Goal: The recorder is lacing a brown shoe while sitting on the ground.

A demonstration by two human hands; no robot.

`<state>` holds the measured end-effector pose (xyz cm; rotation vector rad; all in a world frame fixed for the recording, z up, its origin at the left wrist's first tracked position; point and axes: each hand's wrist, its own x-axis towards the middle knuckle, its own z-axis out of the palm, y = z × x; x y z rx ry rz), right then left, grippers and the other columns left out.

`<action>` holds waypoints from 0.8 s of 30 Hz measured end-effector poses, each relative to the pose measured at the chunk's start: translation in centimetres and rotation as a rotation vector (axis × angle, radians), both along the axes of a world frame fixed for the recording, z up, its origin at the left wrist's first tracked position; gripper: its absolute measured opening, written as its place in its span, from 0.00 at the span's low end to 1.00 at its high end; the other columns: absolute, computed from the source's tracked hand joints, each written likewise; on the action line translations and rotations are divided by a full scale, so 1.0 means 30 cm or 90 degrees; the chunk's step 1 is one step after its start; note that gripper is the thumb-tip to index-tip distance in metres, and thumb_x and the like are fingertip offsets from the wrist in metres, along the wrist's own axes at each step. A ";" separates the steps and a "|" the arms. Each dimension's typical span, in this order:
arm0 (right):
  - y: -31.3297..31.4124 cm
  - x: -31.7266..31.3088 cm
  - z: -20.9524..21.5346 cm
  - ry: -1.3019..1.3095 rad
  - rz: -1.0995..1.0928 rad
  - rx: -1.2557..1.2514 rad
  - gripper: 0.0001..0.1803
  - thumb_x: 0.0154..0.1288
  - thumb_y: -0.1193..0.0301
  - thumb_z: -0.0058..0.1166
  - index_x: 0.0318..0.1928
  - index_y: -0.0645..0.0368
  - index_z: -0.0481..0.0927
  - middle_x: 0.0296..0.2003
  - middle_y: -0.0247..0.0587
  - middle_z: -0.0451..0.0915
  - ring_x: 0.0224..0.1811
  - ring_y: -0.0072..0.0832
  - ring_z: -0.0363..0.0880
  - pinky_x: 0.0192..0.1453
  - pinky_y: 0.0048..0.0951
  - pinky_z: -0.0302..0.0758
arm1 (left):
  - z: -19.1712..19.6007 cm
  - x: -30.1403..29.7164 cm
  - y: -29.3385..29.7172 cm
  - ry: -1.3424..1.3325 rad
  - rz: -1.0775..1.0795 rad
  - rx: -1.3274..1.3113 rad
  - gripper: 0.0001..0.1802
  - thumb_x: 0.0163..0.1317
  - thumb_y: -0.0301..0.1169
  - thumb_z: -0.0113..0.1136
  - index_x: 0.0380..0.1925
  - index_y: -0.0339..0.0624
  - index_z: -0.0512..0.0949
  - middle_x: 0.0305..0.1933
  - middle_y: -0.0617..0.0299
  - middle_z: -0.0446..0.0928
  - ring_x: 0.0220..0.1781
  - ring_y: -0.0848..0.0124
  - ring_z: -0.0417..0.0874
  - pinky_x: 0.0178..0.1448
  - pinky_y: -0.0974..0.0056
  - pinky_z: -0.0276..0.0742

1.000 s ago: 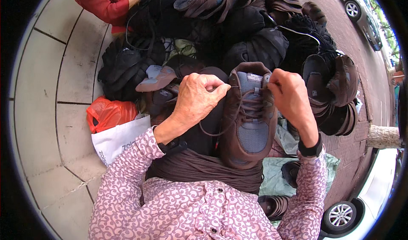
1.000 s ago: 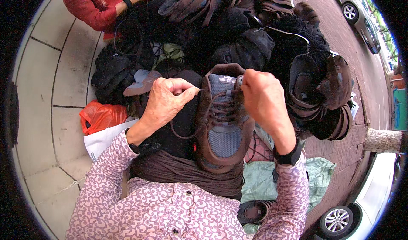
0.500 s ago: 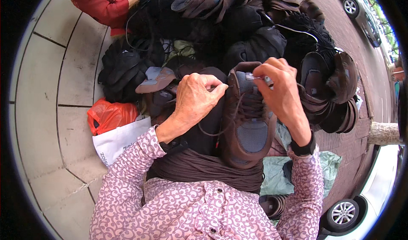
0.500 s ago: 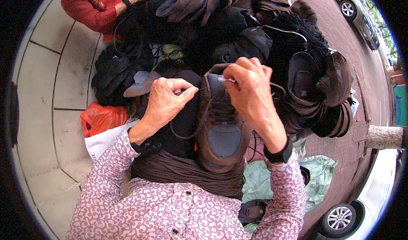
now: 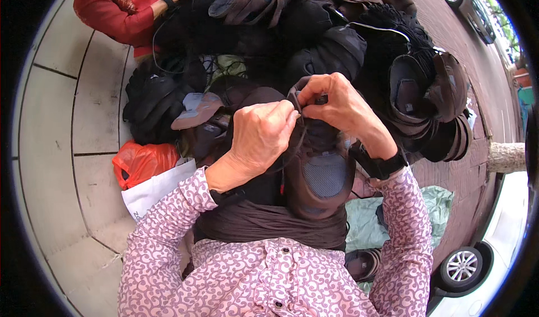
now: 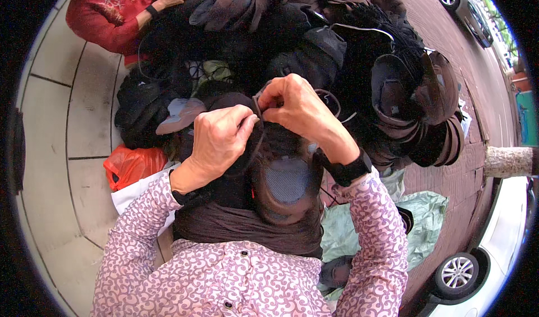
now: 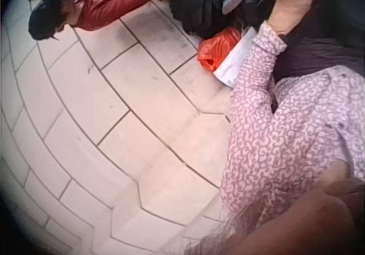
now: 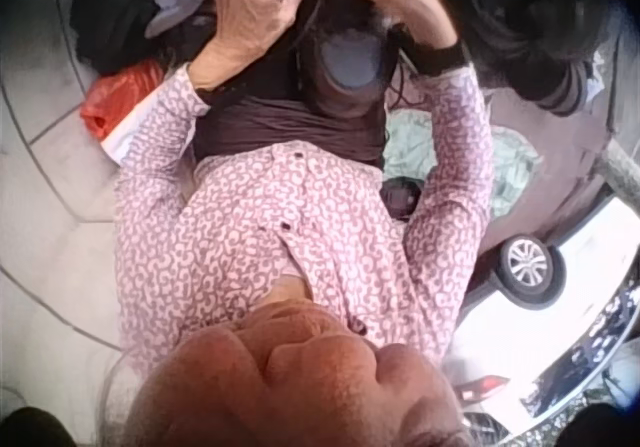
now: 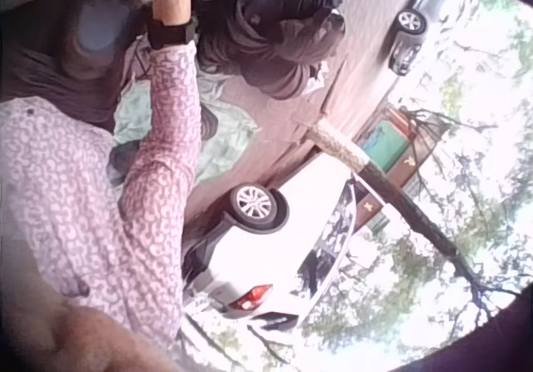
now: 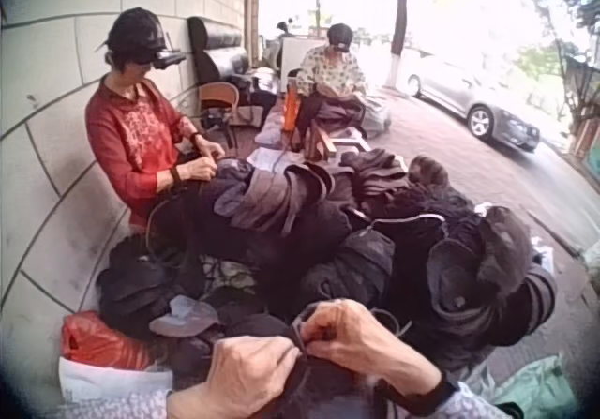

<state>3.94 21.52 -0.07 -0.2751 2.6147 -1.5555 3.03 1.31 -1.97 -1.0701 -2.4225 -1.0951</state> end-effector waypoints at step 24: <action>-0.007 -0.010 -0.061 0.005 -0.002 0.044 0.11 0.47 0.72 0.69 0.34 0.59 0.90 0.31 0.44 0.88 0.33 0.36 0.88 0.41 0.35 0.82 | 0.017 -0.084 -0.039 -0.236 -0.040 -0.068 0.11 0.65 0.32 0.61 0.30 0.33 0.81 0.21 0.53 0.76 0.23 0.69 0.78 0.31 0.61 0.72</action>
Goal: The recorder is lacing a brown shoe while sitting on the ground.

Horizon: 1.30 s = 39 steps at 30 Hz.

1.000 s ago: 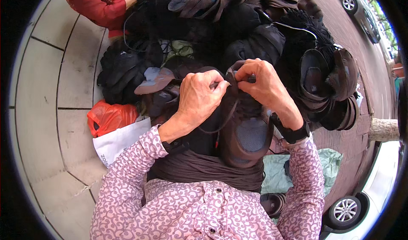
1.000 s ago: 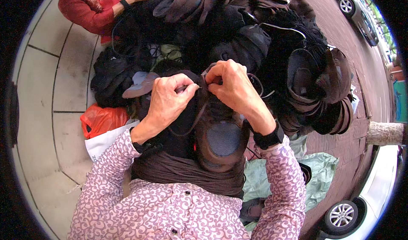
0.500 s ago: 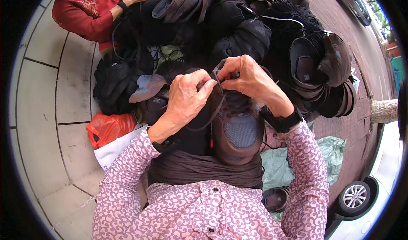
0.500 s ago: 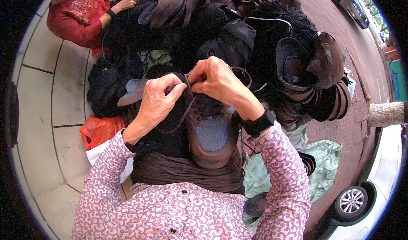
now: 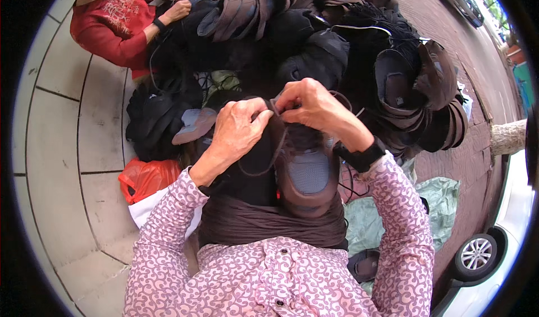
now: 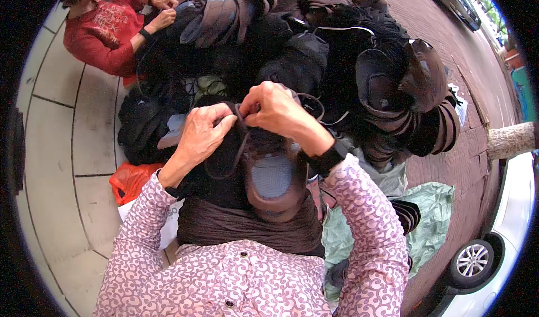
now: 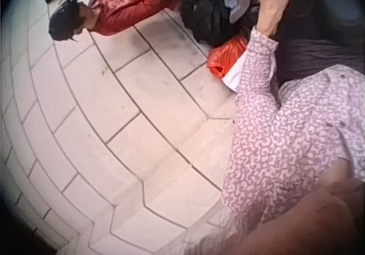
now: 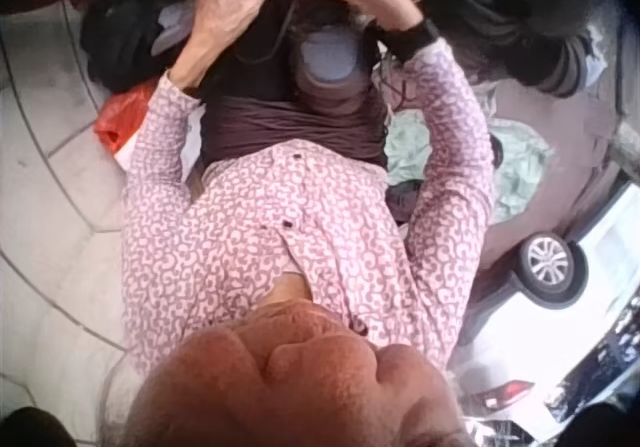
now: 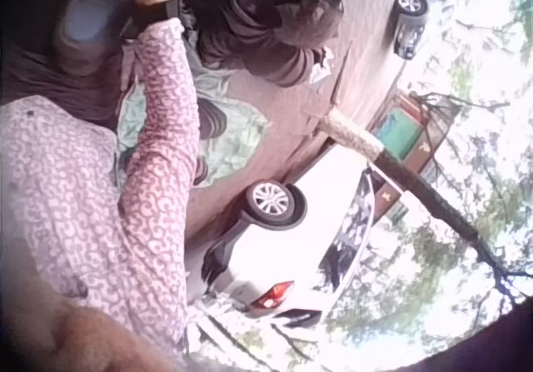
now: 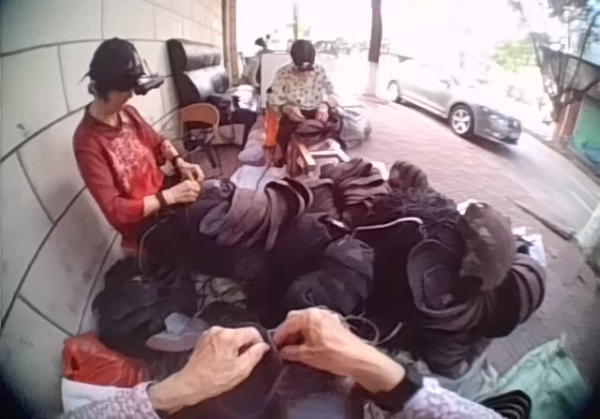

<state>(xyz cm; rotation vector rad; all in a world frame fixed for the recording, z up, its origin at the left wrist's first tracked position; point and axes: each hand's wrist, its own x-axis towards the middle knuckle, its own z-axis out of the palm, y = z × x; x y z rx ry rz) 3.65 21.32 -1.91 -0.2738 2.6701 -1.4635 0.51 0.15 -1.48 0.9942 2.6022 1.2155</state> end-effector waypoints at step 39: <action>0.264 0.064 0.036 -0.105 -0.296 -0.470 0.06 0.65 0.71 0.66 0.39 0.60 0.87 0.30 0.29 0.81 0.32 0.16 0.75 0.40 0.20 0.71 | 0.082 -0.014 -0.002 -0.239 -0.147 0.082 0.07 0.62 0.30 0.69 0.31 0.38 0.84 0.39 0.67 0.77 0.37 0.78 0.77 0.39 0.70 0.71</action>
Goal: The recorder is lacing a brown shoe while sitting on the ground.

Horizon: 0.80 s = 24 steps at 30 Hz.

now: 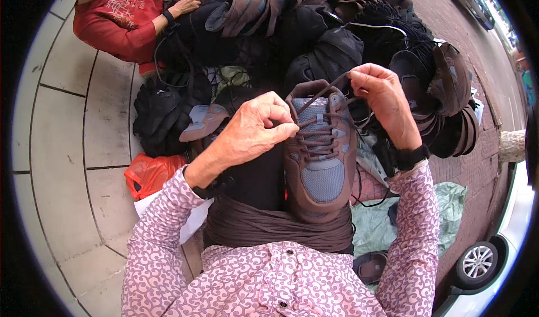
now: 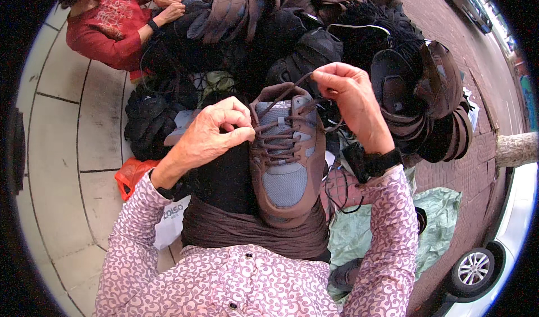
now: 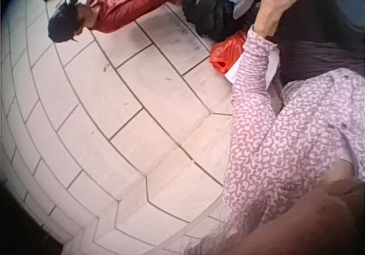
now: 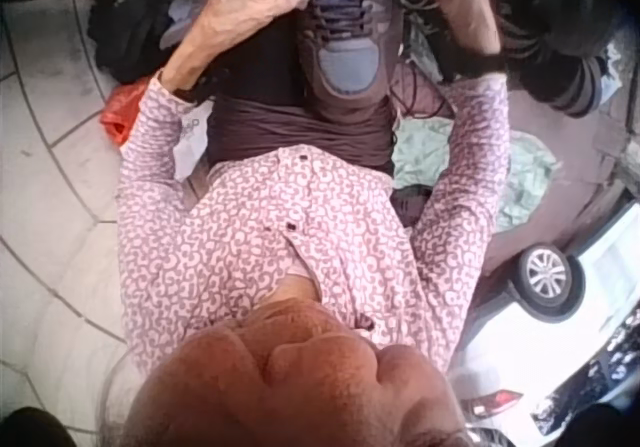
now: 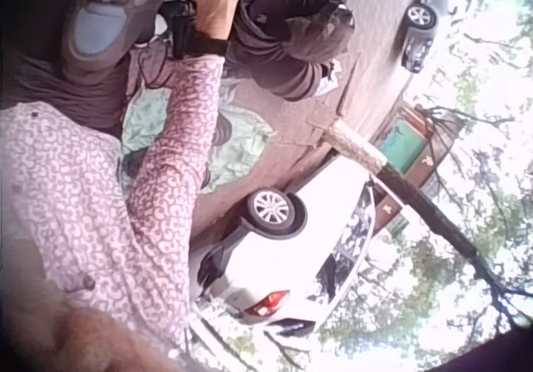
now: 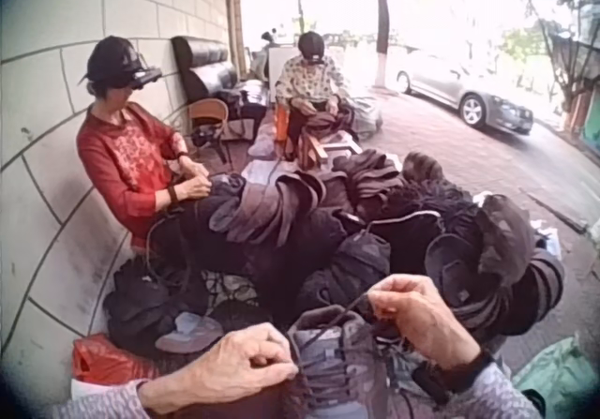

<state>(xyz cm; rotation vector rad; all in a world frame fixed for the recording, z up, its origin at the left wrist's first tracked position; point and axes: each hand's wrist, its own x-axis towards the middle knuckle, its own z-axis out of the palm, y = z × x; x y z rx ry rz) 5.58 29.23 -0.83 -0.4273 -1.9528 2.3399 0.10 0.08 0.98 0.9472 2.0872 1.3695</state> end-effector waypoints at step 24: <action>0.093 0.119 -0.056 -0.081 -0.159 0.057 0.15 0.71 0.61 0.64 0.50 0.58 0.84 0.39 0.36 0.88 0.41 0.21 0.86 0.46 0.25 0.75 | -0.126 -0.064 0.198 0.320 -0.008 0.057 0.08 0.55 0.24 0.67 0.36 0.40 0.88 0.34 0.57 0.81 0.42 0.59 0.81 0.48 0.59 0.76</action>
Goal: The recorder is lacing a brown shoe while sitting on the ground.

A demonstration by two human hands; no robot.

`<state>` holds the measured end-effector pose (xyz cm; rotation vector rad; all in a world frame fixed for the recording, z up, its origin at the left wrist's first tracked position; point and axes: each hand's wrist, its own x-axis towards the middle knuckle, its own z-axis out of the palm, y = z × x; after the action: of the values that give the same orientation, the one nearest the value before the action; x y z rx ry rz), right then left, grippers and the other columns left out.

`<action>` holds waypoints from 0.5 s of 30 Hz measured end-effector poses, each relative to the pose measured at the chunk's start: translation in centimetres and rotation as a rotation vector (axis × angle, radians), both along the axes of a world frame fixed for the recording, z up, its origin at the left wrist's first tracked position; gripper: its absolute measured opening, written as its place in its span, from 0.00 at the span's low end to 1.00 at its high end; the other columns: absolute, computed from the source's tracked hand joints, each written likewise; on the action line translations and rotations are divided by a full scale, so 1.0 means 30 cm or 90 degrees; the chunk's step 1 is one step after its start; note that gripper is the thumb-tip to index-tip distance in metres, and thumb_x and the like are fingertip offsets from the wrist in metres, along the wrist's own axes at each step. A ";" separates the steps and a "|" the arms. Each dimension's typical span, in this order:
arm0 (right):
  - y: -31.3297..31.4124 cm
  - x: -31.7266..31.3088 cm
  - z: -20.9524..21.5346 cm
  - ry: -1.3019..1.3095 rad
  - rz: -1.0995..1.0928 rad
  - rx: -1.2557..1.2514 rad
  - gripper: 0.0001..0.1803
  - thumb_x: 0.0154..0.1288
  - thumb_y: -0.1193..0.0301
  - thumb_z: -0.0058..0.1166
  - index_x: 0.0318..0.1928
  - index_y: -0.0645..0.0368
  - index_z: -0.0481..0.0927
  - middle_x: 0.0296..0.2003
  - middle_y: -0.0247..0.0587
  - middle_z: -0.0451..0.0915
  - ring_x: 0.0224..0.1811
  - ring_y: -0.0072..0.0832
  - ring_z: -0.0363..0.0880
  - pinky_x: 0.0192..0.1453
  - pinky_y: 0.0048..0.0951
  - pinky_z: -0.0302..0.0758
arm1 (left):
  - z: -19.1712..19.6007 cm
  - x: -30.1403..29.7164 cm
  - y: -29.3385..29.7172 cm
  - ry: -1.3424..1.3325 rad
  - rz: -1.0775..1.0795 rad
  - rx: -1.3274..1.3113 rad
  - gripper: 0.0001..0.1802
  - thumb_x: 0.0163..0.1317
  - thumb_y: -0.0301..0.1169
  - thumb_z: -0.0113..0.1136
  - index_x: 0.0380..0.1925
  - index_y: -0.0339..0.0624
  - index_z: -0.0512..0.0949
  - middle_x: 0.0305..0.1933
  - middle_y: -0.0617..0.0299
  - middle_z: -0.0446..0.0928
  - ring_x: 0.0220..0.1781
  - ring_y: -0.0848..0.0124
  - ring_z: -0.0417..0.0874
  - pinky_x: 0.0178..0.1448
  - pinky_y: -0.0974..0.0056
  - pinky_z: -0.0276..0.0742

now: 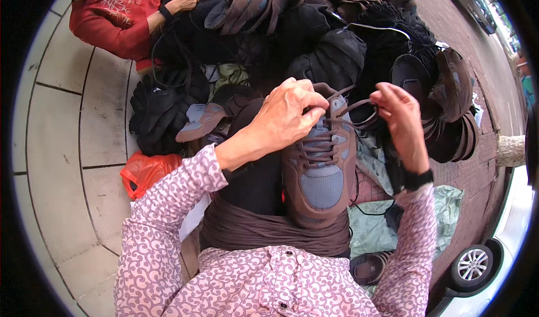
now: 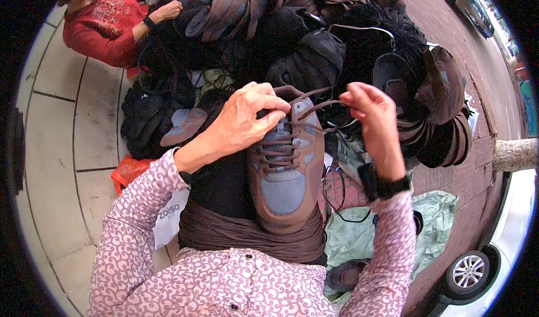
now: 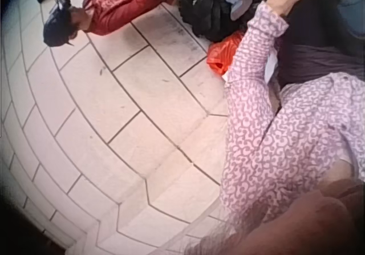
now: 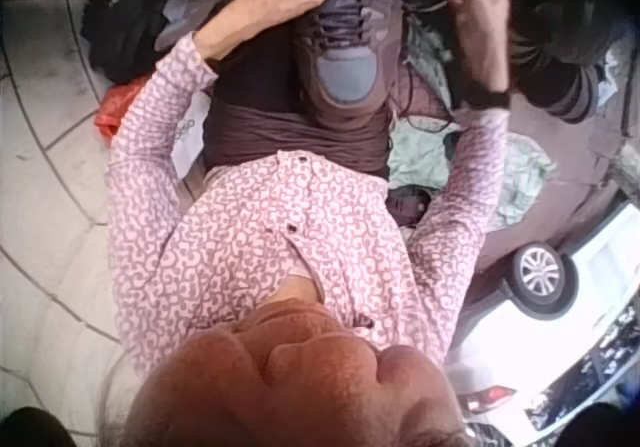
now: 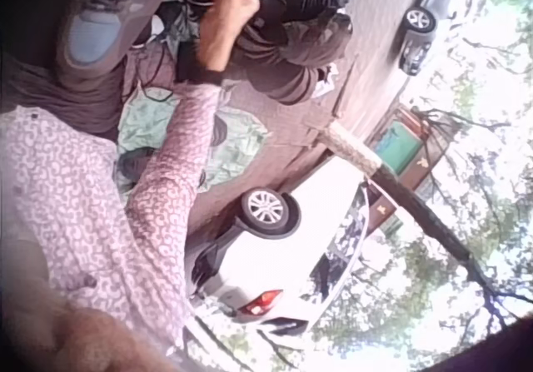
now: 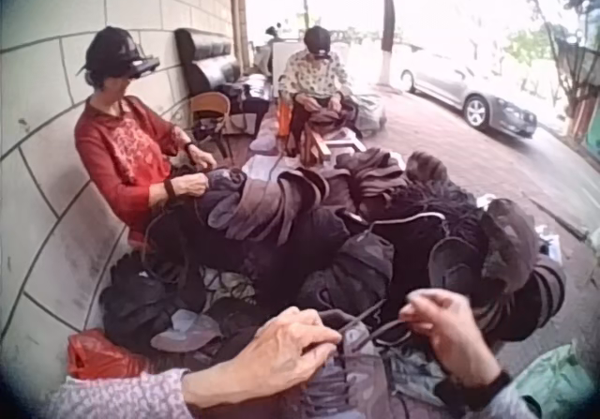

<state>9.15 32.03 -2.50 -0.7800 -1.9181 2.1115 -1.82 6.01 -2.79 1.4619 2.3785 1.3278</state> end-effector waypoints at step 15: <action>-0.245 0.107 0.032 0.133 0.120 0.027 0.05 0.65 0.77 0.68 0.40 0.62 0.88 0.33 0.25 0.83 0.34 0.10 0.75 0.38 0.14 0.71 | 0.045 -0.029 0.027 -0.303 -0.143 -0.056 0.12 0.53 0.25 0.68 0.39 0.34 0.86 0.31 0.60 0.80 0.36 0.73 0.81 0.43 0.65 0.75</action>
<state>12.35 24.69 -1.55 -0.3657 -1.9818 2.1506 -2.67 6.83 -1.43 1.1824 1.8888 1.3157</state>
